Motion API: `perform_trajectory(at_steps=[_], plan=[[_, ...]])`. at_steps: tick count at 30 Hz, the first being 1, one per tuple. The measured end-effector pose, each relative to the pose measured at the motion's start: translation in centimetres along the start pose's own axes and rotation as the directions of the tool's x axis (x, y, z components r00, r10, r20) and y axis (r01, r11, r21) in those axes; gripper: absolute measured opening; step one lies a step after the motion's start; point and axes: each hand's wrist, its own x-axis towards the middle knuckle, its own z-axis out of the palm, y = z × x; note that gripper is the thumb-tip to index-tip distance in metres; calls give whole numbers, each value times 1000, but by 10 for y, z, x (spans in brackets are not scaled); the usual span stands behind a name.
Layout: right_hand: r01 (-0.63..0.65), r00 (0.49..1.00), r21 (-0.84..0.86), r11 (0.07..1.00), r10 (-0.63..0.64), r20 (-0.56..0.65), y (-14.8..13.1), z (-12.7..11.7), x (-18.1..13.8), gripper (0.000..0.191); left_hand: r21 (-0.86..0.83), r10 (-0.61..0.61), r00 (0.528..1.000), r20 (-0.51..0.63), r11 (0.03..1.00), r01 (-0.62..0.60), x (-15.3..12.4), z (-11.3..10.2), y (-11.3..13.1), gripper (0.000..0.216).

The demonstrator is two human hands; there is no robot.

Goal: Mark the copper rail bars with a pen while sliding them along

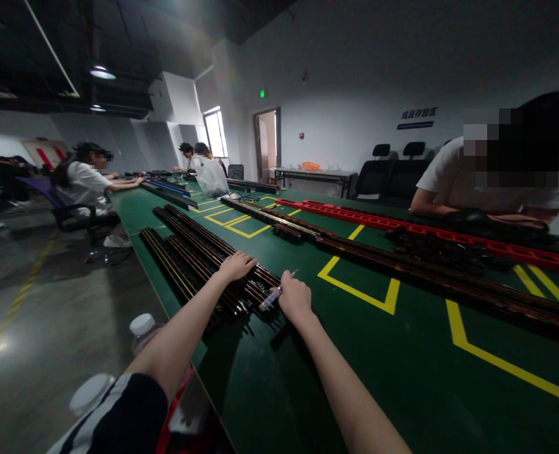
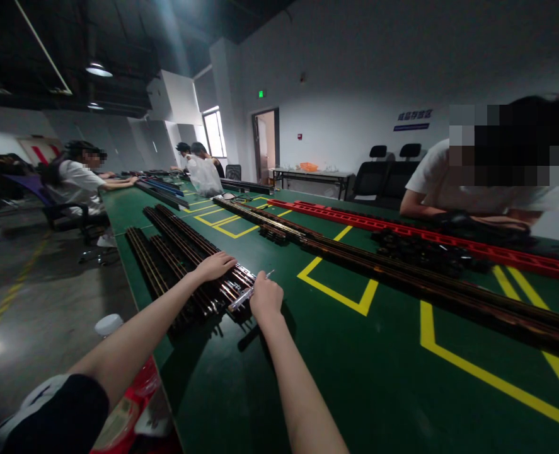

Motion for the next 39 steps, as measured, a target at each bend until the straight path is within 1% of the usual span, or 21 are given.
perform_trajectory(at_steps=[3,5,9,11,12,14,17,19,21,22,24,25,28,30,31,34,37,39], plan=[[11,1000,45,999,-11,0,3,2,0,24,-4,-30,999,-14,1000,30,-2,1,3,39],[40,999,111,993,-40,6,12,5,-2,22,-6,-49,999,-23,999,49,-4,0,7,37],[132,990,306,943,-140,3,44,8,-16,18,-12,-71,997,-43,997,71,-10,-3,25,37],[149,988,334,931,-152,-15,63,5,-27,24,-21,-54,997,-62,998,52,-13,-4,40,35],[136,990,322,937,-136,-21,72,3,-34,31,-28,-32,997,-72,999,30,-15,-4,50,33],[84,996,289,954,-90,6,89,-6,-50,40,-45,20,996,-91,999,-24,-19,-2,77,32],[36,999,266,963,-34,-11,114,-21,-79,50,-90,124,983,-134,986,-137,-24,2,127,30],[-8,999,247,969,15,-29,131,-32,-98,50,-134,223,962,-158,960,-245,-29,4,164,30],[-60,996,238,969,74,-51,150,-41,-116,46,-167,307,940,-152,929,-330,-35,8,199,29],[-81,991,231,970,103,-82,160,-45,-125,44,-192,341,929,-147,911,-365,-38,10,215,29],[-129,981,217,968,157,-118,180,-54,-142,42,-222,442,887,-130,859,-461,-43,17,242,30],[-160,973,211,964,190,-130,190,-58,-151,42,-230,474,872,-124,841,-490,-45,21,253,31],[-280,937,184,942,310,-161,220,-70,-171,40,-232,511,853,-109,821,-522,-47,33,280,34],[-347,905,167,923,376,-197,239,-75,-180,39,-244,519,850,-85,817,-523,-45,39,294,36],[-362,896,151,920,388,-218,248,-78,-184,40,-250,516,853,-79,818,-518,-43,41,301,37],[-388,875,73,919,392,-284,276,-83,-187,37,-258,497,864,-77,827,-499,-35,45,319,39],[-389,862,-1,921,364,-353,304,-85,-183,35,-250,495,866,-75,831,-497,-23,49,336,41],[-389,841,-39,921,337,-423,325,-86,-178,40,-239,494,866,-79,834,-497,-14,52,346,41]])
